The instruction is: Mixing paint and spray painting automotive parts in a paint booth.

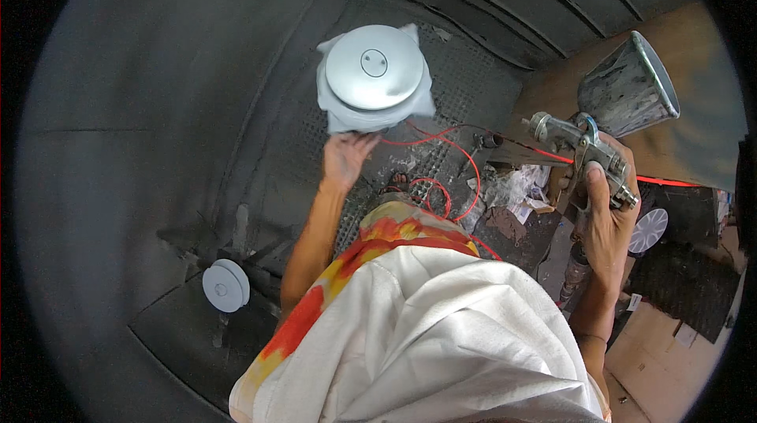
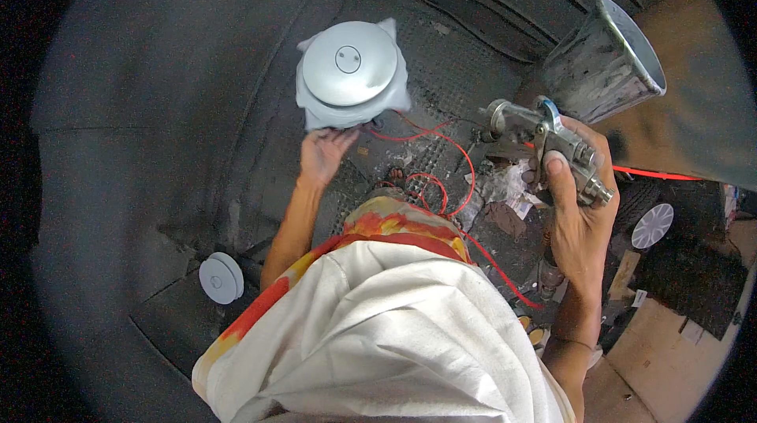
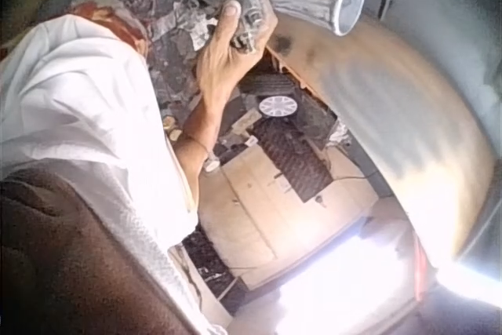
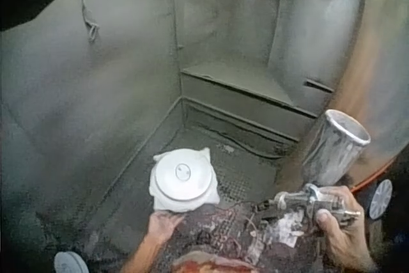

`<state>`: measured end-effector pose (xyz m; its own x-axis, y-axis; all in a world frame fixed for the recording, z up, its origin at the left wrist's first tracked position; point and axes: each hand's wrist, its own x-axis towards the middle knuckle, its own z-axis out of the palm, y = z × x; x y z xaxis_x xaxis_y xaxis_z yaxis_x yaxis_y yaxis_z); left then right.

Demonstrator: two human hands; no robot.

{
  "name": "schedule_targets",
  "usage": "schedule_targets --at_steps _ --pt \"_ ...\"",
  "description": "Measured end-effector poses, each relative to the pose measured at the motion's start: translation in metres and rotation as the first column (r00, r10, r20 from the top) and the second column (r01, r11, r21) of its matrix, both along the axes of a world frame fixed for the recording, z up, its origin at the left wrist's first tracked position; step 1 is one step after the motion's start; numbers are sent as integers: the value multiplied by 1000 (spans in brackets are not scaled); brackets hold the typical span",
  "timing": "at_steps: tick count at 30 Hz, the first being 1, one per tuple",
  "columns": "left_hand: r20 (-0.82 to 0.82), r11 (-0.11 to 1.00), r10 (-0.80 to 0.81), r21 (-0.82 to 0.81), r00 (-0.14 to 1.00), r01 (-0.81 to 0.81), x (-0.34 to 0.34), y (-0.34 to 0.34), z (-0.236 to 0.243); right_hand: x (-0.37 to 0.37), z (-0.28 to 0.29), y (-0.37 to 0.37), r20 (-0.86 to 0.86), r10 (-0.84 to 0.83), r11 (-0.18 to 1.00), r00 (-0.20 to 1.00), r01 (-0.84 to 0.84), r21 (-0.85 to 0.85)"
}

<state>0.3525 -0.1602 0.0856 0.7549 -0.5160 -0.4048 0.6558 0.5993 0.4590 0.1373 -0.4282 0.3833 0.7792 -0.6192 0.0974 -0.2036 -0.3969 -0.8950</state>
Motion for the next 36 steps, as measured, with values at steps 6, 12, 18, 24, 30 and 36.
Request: schedule_targets --at_steps 6,12,18,24,30,36 --pt "15 860 -421 324 907 394 -42 -14 -1 6 -10 3 3 -14 990 1000 14 -140" --pt "-155 739 -424 511 892 440 -64 4 -13 -9 21 4 -113 58 996 992 -51 67" --pt "-125 674 -508 559 852 483 -71 1 -20 -16 21 8 -110 137 971 984 -112 210" --pt "-97 642 -559 579 823 504 -81 2 -36 -5 23 13 -75 56 995 996 -50 85" --pt "-111 614 -565 605 818 506 -80 9 -35 -3 16 -1 -3 -50 995 999 50 -90" --pt "-105 605 -585 605 804 518 -81 12 -36 3 16 8 4 -55 998 998 55 26"
